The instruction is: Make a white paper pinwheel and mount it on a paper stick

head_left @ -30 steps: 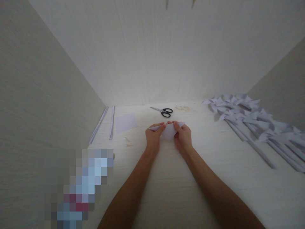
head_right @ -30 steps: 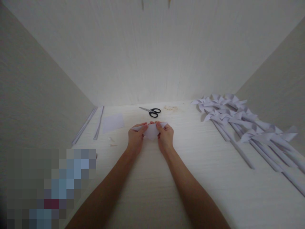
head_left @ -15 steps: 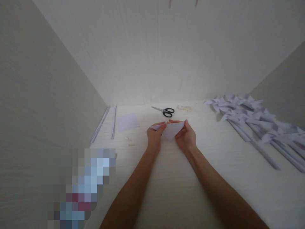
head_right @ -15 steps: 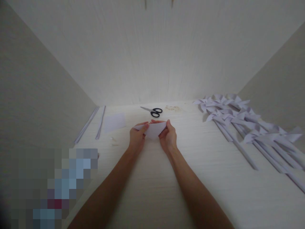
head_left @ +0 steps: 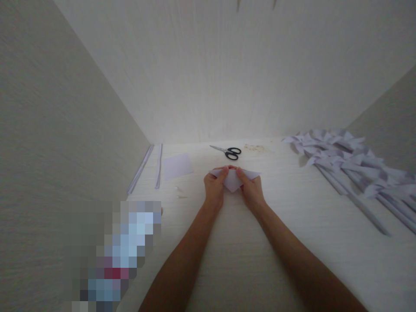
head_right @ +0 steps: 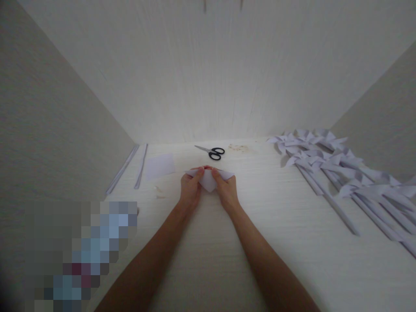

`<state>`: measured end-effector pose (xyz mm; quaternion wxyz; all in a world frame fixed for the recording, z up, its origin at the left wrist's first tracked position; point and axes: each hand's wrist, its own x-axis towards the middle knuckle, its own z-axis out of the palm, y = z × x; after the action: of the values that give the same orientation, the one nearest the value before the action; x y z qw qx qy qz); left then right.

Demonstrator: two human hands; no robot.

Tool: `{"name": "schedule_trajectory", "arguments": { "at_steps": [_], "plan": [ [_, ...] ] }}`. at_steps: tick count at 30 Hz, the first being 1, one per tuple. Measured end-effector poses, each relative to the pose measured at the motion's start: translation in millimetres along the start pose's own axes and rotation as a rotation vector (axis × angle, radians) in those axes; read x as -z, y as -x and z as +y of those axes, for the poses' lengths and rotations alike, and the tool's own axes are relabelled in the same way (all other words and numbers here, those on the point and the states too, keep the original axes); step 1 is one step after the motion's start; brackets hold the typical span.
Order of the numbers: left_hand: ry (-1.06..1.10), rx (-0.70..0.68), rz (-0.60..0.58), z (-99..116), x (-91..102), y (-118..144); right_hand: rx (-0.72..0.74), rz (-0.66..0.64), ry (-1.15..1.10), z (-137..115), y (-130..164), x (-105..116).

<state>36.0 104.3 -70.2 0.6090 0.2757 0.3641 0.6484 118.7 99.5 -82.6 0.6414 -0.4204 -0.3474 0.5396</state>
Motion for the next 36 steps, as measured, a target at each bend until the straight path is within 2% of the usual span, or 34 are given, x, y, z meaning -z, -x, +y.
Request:
{"name": "schedule_trajectory", "arguments": {
  "at_steps": [6, 8, 13, 18, 26, 31, 36],
  "plan": [
    [0.074, 0.100, 0.067, 3, -1.3, -3, -0.005, -0.057, -0.012, -3, 1, -2],
    [0.076, 0.110, 0.048, 3, -0.5, -4, -0.009, -0.040, -0.013, -3, 1, -2],
    [-0.046, 0.023, -0.061, 3, 2.4, -4, -0.026, 0.031, -0.051, -5, -1, 0],
    [-0.120, -0.053, -0.003, 4, 3.4, -3, -0.055, 0.016, -0.069, -6, -1, 0],
    [0.047, 0.080, 0.044, 5, 2.3, -7, -0.087, 0.047, -0.083, -7, -1, -1],
    [0.134, 0.239, -0.033, 12, 7.8, -11, -0.078, 0.069, -0.096, -7, -1, 0],
    [0.168, 0.240, -0.114, 16, 8.5, -11, -0.059, 0.133, -0.107, -8, -2, 1]
  ]
}}
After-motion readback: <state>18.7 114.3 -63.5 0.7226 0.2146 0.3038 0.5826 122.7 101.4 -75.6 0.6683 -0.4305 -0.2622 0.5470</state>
